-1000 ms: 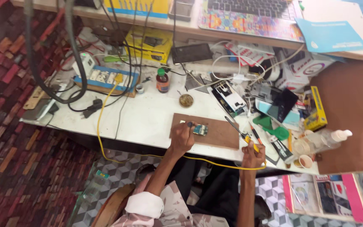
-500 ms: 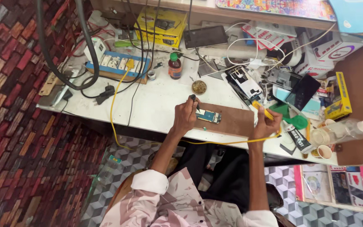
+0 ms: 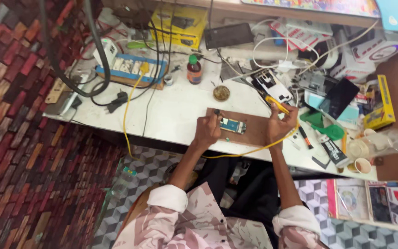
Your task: The person uses a soldering iron and a small tool to work on a circuit board placed on a wooden board. They repeatedly apply heat to specific points on the board while holding it steady.
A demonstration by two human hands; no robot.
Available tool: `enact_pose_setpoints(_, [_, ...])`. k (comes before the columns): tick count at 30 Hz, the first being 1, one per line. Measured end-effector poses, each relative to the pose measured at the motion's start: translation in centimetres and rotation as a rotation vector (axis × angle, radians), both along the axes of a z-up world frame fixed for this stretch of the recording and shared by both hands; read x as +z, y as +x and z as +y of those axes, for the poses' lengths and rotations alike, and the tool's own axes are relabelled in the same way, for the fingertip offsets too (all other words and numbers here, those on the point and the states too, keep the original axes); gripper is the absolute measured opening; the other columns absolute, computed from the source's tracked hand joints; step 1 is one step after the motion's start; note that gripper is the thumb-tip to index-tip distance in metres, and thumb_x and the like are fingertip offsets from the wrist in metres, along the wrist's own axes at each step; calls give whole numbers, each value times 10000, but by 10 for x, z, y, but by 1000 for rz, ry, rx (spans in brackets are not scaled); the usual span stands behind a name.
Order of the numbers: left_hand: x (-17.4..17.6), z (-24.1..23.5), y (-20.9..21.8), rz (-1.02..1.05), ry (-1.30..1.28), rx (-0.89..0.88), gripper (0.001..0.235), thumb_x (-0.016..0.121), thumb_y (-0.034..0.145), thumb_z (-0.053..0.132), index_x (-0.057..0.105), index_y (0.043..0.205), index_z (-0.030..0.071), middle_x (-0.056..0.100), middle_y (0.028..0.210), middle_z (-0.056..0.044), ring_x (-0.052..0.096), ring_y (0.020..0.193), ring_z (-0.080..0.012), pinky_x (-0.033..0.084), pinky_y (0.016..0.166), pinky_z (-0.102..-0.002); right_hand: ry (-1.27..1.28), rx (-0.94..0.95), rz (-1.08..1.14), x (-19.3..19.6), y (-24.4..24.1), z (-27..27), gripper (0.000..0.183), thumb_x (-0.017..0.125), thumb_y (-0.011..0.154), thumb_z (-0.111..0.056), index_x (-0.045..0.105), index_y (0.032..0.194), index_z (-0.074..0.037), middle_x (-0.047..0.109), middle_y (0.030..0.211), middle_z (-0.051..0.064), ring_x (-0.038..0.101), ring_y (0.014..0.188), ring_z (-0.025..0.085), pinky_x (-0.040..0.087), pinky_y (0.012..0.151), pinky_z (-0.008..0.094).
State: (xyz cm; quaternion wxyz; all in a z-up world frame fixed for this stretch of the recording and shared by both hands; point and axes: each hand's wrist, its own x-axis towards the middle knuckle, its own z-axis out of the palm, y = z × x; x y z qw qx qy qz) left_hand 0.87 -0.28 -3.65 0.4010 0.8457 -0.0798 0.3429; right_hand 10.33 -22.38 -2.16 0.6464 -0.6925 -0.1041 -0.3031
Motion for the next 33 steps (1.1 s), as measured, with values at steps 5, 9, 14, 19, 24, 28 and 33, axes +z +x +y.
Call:
enact_pose_setpoints(5, [15, 0, -7, 137, -257, -12, 141, 482, 1026, 34, 609, 1069, -8, 645, 688, -169, 663, 555, -340, 474, 500, -426, -14, 29, 1, 3, -3, 3, 243, 769, 995, 17, 551, 1104, 23, 598, 1035, 78, 608, 963, 135, 519, 877, 267])
enact_pose_setpoints(9, [21, -4, -9, 78, -201, -33, 142, 483, 1016, 36, 600, 1084, -9, 650, 722, -174, 657, 569, -346, 472, 504, -412, -108, 35, 8, 4, -1, 0, 224, 768, 1021, 22, 560, 1102, 27, 601, 1057, 90, 609, 966, 147, 514, 898, 284])
enact_pose_setpoints(14, [19, -3, -10, 115, -238, -40, 145, 471, 1025, 43, 600, 1066, -10, 634, 681, -167, 645, 530, -328, 456, 497, -404, 22, 17, -112, 7, 12, -7, 224, 751, 1065, 5, 556, 1175, 24, 615, 1127, 117, 608, 1044, 158, 512, 959, 292])
enact_pose_setpoints(19, [23, -2, -10, 189, -279, -41, 170, 453, 1035, 61, 600, 1082, -12, 605, 653, -180, 648, 538, -344, 452, 503, -422, 258, -94, -13, 24, 13, -36, 226, 719, 1057, -101, 535, 1145, -3, 662, 991, 111, 651, 878, 153, 553, 800, 280])
enact_pose_setpoints(24, [24, -1, -6, 100, -249, -45, 153, 448, 1045, 73, 575, 1080, -5, 667, 764, -177, 689, 624, -347, 510, 541, -412, 410, 24, -103, 25, 14, -46, 284, 672, 1090, -226, 529, 1172, 4, 682, 1131, 178, 716, 1051, 226, 628, 984, 349])
enact_pose_setpoints(28, [25, -2, -5, 141, -232, -78, 165, 442, 1061, 81, 583, 1073, -3, 658, 760, -178, 676, 615, -350, 491, 542, -419, 591, 304, -154, -4, 10, -19, 402, 625, 1091, -333, 455, 1272, -17, 530, 1400, 151, 635, 1299, 285, 558, 1130, 403])
enact_pose_setpoints(33, [29, 1, -7, 169, -257, -68, 177, 442, 1062, 84, 594, 1058, -7, 644, 747, -182, 665, 583, -340, 478, 528, -417, 756, 511, 13, -42, -3, 18, 768, 405, 1114, -537, 335, 1572, 75, 426, 1613, 293, 441, 1536, 318, 393, 1288, 403])
